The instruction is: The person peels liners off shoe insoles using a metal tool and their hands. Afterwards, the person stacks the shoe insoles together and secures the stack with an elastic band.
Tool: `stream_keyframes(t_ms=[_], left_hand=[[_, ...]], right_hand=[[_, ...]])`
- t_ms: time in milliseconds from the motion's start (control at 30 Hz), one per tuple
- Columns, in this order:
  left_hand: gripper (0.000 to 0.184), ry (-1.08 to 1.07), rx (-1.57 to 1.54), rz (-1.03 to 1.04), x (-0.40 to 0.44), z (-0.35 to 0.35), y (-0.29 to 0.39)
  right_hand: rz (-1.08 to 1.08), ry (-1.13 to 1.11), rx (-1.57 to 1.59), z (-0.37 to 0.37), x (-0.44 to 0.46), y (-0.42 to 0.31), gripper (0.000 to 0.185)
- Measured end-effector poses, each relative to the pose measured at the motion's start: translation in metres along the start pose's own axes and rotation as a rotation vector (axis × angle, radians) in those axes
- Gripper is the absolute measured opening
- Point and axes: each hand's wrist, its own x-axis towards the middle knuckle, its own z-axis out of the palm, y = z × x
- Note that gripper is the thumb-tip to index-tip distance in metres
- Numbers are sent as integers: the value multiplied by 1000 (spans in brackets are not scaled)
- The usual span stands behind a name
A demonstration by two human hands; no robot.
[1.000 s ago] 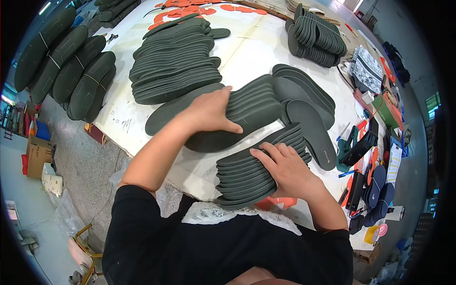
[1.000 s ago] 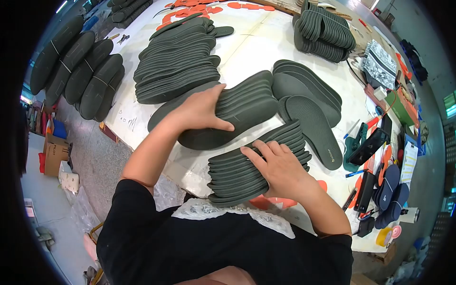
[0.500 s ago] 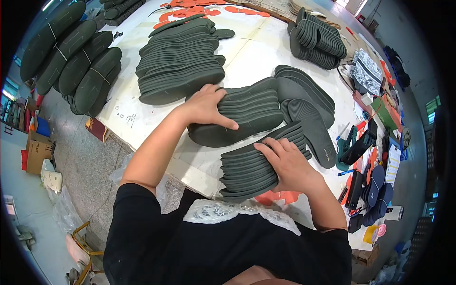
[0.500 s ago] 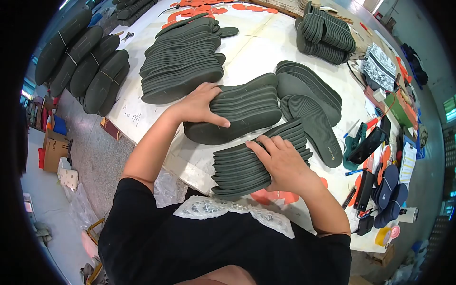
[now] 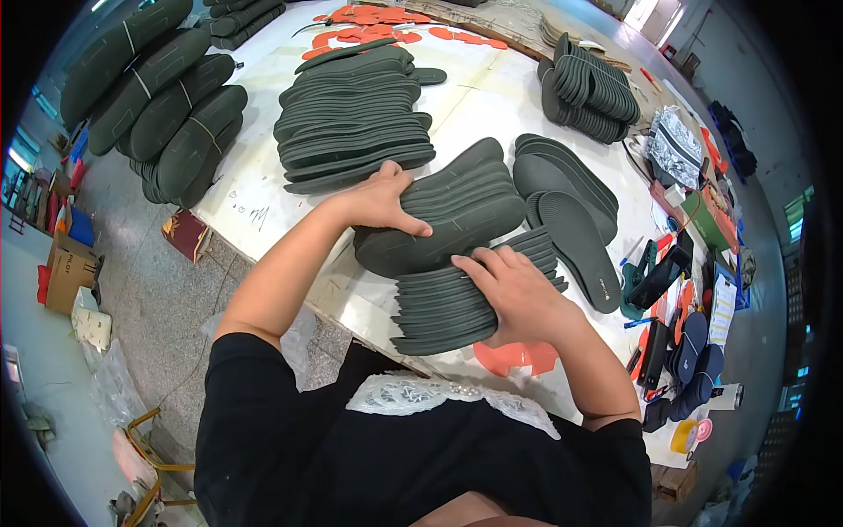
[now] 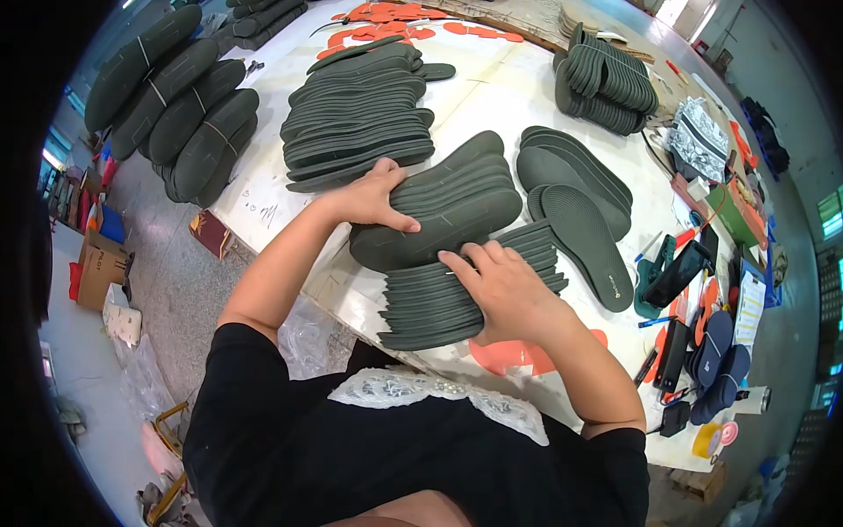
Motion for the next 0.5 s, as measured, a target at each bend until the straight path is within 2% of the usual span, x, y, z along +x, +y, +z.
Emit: stream_keyframes(t_ms=[100, 233, 333, 400, 467, 500], left_hand=[[96, 77, 75, 27, -24, -11, -4], [104, 156, 589, -28, -65, -45, 5], [97, 265, 531, 69, -84, -50, -15], [88, 442, 301, 89, -91, -51, -37], [79, 488, 48, -59, -105, -57, -61], [79, 487, 45, -68, -108, -49, -79]], right_hand=[[-59, 6, 39, 5, 21, -14, 107], [-106, -40, 88, 9, 56, -43, 111], [-113, 36, 47, 24, 75, -50, 115], [-116, 116, 3, 33, 82, -51, 119], [-28, 22, 1, 27, 76, -43, 129], [-34, 17, 5, 27, 68, -34, 129]])
